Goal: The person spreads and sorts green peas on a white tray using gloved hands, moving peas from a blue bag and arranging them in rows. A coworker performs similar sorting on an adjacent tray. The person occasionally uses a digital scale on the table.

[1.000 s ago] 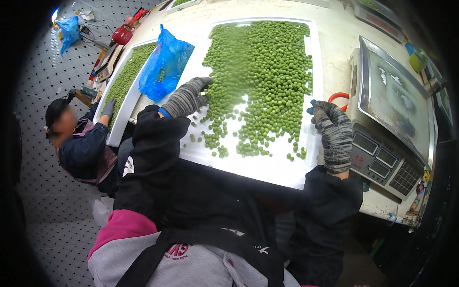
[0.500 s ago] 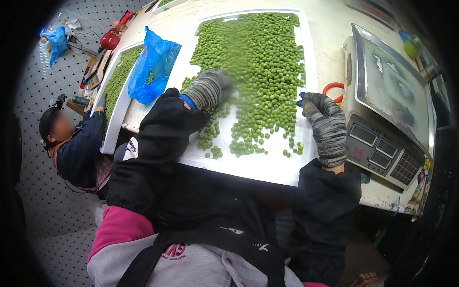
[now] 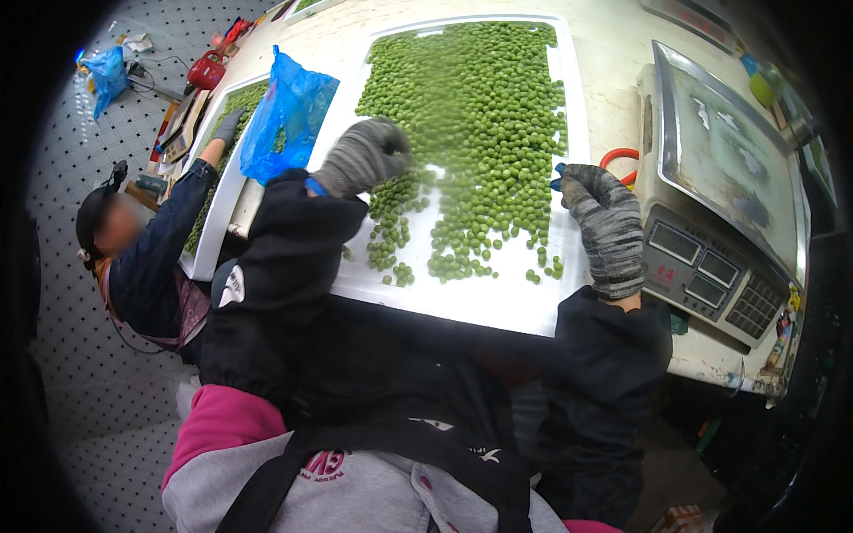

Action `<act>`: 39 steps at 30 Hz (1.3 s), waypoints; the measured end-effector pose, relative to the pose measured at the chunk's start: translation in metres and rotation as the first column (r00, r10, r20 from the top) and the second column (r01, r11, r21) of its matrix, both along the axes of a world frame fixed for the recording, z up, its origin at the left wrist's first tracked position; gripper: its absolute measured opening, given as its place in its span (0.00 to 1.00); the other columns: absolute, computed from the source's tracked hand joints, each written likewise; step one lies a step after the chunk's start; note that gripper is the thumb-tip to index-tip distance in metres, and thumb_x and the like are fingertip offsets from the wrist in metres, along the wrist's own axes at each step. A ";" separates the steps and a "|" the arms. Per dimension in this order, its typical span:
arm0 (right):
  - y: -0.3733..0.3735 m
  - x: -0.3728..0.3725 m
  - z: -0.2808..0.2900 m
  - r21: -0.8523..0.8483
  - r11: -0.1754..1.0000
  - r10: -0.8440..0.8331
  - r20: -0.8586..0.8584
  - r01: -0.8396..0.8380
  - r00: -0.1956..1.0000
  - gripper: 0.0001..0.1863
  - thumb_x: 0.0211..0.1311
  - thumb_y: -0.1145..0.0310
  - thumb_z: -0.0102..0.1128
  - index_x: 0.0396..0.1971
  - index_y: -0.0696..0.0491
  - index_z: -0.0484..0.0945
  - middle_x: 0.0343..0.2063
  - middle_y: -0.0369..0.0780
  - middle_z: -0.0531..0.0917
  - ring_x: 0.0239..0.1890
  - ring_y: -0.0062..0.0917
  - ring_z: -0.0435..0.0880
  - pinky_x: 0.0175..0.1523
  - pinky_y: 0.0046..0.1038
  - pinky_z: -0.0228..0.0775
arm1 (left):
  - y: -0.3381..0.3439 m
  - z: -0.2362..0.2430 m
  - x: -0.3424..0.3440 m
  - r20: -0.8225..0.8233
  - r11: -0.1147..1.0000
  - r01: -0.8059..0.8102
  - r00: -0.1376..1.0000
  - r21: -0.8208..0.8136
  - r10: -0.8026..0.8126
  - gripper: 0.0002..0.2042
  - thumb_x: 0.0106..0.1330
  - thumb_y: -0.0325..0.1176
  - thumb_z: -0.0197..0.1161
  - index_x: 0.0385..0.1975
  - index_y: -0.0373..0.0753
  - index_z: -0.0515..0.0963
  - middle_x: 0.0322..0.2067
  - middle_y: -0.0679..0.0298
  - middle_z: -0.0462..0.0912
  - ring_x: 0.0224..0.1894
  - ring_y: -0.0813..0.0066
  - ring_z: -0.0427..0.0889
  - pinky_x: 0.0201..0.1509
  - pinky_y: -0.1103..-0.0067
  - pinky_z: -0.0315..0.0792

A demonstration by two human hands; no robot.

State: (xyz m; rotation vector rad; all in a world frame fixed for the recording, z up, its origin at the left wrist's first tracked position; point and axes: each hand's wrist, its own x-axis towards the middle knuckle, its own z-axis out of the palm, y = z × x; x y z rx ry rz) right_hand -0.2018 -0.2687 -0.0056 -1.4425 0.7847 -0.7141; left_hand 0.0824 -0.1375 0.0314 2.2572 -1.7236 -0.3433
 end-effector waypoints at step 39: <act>-0.002 0.002 -0.008 -0.037 0.999 0.005 -0.071 -0.007 0.997 0.13 0.60 0.70 0.56 0.43 0.57 0.77 0.34 0.36 0.81 0.33 0.15 0.75 0.43 0.17 0.66 | 0.048 -0.036 0.047 0.041 0.945 0.319 0.946 0.064 -0.322 0.26 0.58 0.32 0.57 0.58 0.41 0.63 0.59 0.53 0.61 0.61 0.53 0.60 0.62 0.67 0.60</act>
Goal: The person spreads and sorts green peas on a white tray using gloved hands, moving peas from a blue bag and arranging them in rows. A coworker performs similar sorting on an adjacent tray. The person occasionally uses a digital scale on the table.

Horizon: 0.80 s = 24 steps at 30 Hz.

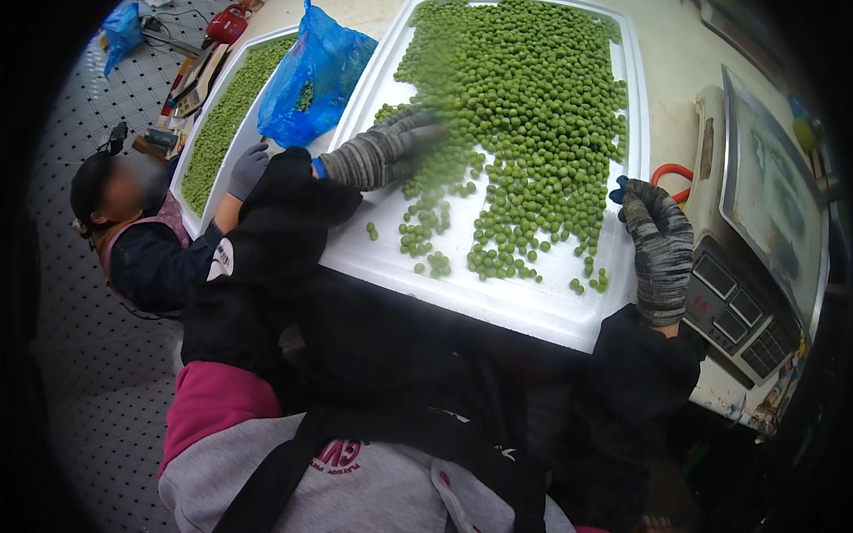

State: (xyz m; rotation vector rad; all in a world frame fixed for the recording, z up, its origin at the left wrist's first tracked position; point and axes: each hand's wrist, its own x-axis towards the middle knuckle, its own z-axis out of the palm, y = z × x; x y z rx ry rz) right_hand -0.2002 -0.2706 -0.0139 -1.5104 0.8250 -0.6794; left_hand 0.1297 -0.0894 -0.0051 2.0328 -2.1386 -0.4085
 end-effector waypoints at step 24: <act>0.001 0.004 -0.003 -0.067 0.998 -0.005 -0.061 0.001 0.998 0.10 0.60 0.74 0.54 0.41 0.58 0.77 0.34 0.36 0.81 0.35 0.16 0.76 0.44 0.17 0.67 | 0.021 0.032 -0.005 -0.135 0.955 -0.250 0.964 -0.162 0.230 0.12 0.53 0.31 0.64 0.37 0.39 0.77 0.34 0.57 0.77 0.38 0.61 0.77 0.43 0.72 0.72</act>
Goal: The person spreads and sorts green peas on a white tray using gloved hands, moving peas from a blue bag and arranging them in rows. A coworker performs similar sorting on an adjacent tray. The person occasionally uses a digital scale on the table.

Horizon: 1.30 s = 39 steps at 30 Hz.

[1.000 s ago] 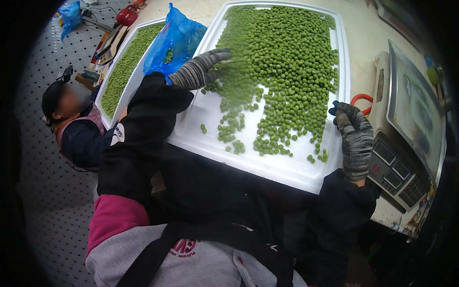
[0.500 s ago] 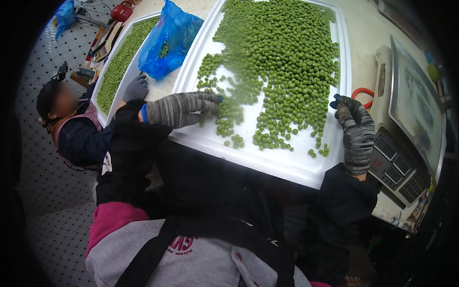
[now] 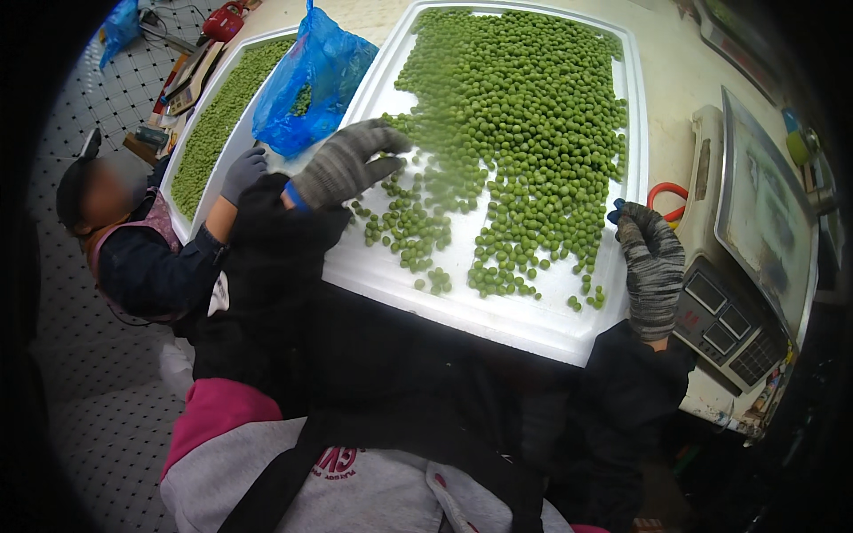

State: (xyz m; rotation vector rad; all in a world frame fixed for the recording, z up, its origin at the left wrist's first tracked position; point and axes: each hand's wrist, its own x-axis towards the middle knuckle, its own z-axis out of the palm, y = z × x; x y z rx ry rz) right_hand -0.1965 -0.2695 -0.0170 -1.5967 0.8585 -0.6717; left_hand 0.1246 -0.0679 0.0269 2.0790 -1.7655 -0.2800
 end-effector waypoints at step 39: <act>-0.004 0.000 -0.009 -0.144 0.988 0.058 0.026 -0.054 0.998 0.11 0.56 0.71 0.58 0.38 0.59 0.78 0.32 0.40 0.82 0.33 0.20 0.79 0.43 0.21 0.70 | -0.072 -0.023 -0.007 0.367 0.847 -0.324 0.915 0.421 0.167 0.08 0.51 0.33 0.61 0.28 0.38 0.80 0.26 0.54 0.81 0.31 0.59 0.80 0.37 0.71 0.74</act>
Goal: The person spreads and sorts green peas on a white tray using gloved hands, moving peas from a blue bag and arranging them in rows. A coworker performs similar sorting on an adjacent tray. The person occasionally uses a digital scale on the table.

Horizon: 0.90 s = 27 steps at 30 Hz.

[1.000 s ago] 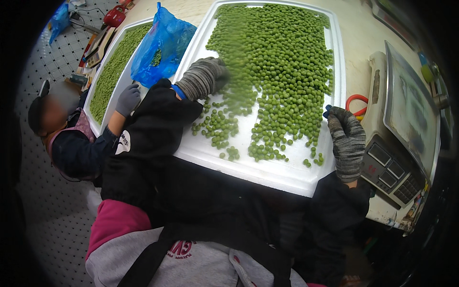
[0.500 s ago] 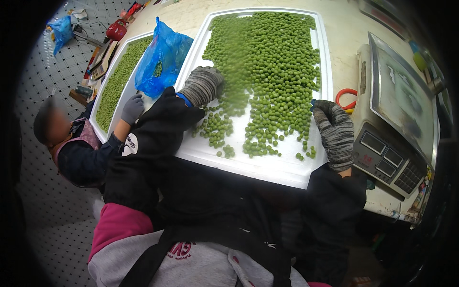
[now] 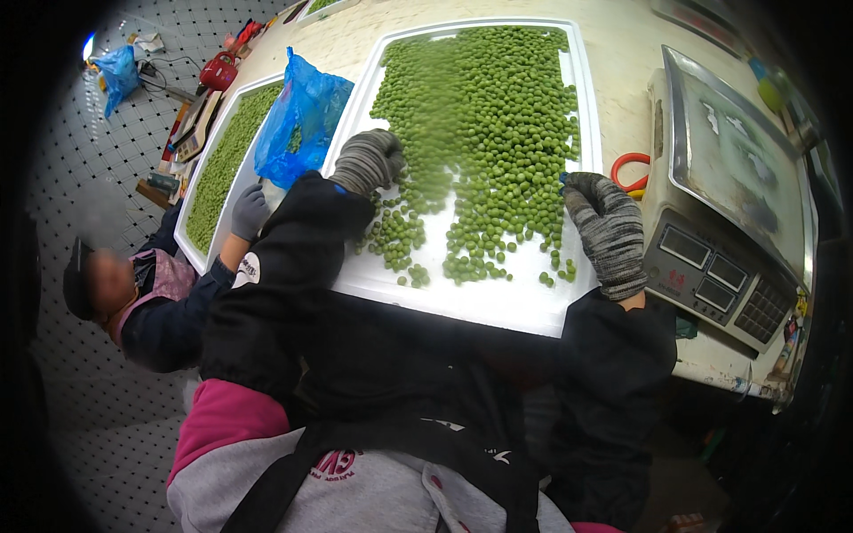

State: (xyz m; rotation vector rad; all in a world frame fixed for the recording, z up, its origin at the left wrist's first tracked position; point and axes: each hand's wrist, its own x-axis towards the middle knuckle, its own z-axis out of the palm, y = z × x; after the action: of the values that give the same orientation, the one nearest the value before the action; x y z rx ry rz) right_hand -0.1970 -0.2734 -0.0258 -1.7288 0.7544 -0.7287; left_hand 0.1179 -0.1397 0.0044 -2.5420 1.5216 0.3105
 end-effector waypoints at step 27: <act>0.000 0.001 0.002 0.020 1.000 0.005 0.015 -0.005 1.000 0.10 0.56 0.72 0.59 0.37 0.59 0.78 0.31 0.40 0.82 0.32 0.19 0.78 0.41 0.21 0.70 | -0.001 0.004 -0.019 -0.103 0.983 0.000 0.995 -0.182 -0.019 0.09 0.54 0.31 0.62 0.34 0.39 0.78 0.31 0.55 0.80 0.35 0.59 0.79 0.39 0.70 0.72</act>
State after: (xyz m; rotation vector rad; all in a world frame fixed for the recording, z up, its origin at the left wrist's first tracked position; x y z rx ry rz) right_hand -0.1958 -0.2730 -0.0238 -1.7045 0.7447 -0.7278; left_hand 0.0989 -0.1407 0.0086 -2.6946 1.6707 0.3215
